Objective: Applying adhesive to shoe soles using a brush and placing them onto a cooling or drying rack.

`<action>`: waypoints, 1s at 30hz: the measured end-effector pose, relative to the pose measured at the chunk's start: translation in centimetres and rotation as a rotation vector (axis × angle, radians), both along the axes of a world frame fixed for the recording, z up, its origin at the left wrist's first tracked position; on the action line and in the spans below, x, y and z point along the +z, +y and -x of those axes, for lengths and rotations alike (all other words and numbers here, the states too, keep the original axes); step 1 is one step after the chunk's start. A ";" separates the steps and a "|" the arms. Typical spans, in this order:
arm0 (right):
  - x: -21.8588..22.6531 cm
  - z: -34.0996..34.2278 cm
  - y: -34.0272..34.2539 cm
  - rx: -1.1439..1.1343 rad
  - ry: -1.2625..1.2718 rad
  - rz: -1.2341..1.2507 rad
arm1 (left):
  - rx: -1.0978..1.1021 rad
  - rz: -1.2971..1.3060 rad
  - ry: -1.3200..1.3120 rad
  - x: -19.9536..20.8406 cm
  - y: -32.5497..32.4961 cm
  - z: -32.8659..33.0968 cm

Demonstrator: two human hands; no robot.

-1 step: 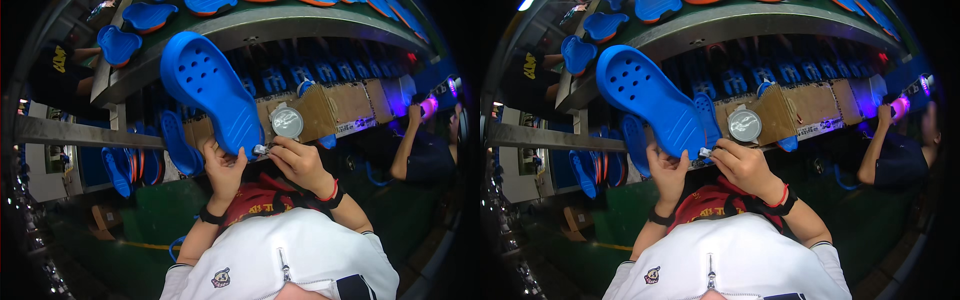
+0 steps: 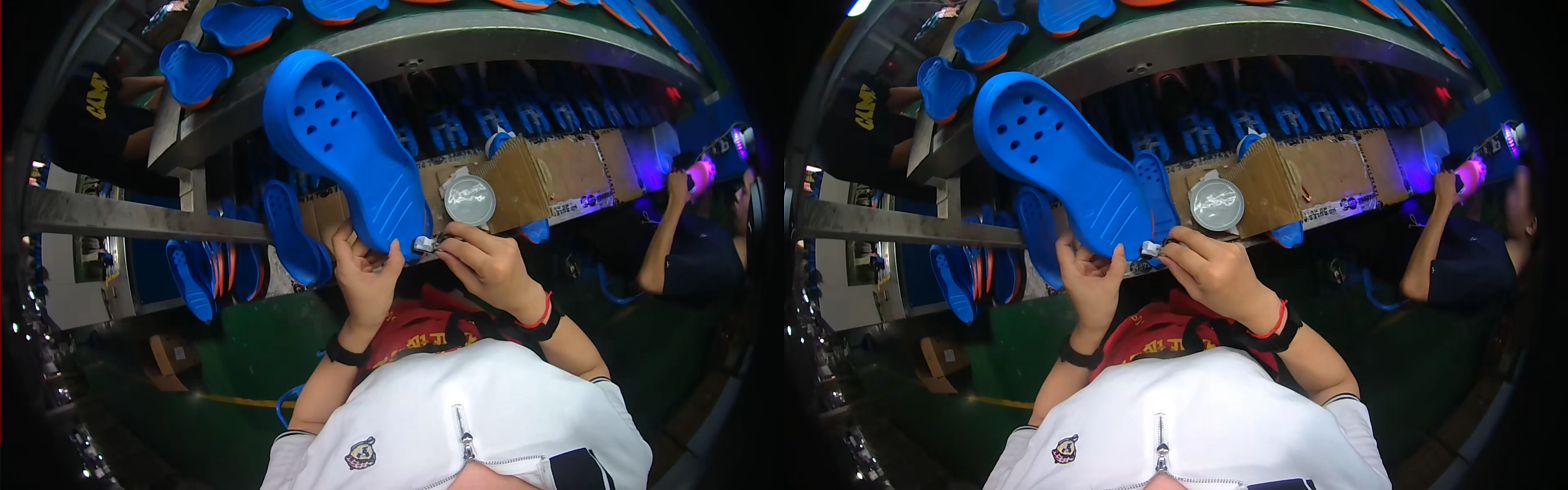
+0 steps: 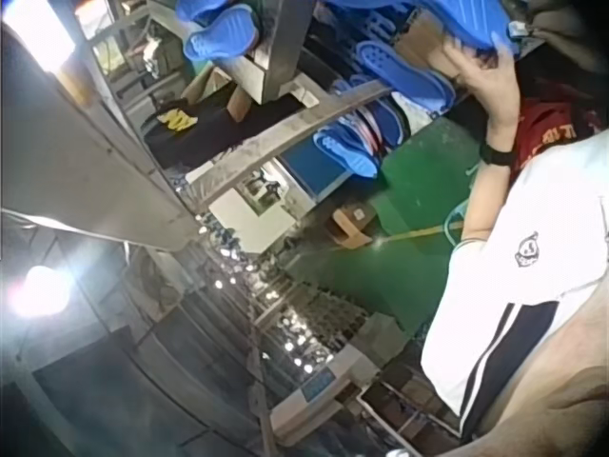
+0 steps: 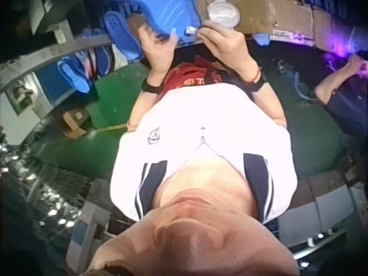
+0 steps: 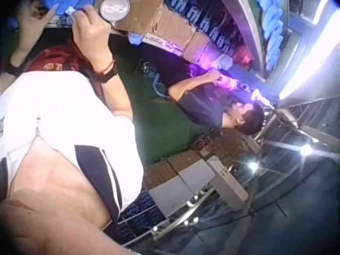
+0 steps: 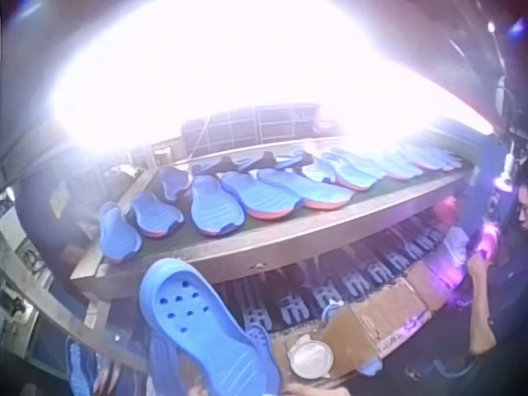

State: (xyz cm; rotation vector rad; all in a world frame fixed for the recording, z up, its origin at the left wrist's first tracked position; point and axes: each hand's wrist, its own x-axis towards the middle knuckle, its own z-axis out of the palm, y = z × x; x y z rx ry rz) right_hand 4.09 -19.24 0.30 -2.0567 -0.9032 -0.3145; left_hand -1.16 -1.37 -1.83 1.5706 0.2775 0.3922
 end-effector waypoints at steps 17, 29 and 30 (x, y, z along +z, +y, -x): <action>-0.1 -0.1 0.1 -0.025 0.010 0.027 | -0.017 -0.057 -0.040 -0.4 0.1 0.7; 1.4 -0.6 -3.4 -0.227 0.072 -0.134 | -0.182 0.148 -0.172 7.5 5.3 -5.1; 1.2 -0.5 -3.6 -0.247 0.097 -0.140 | -0.159 0.140 -0.152 8.5 6.6 -6.4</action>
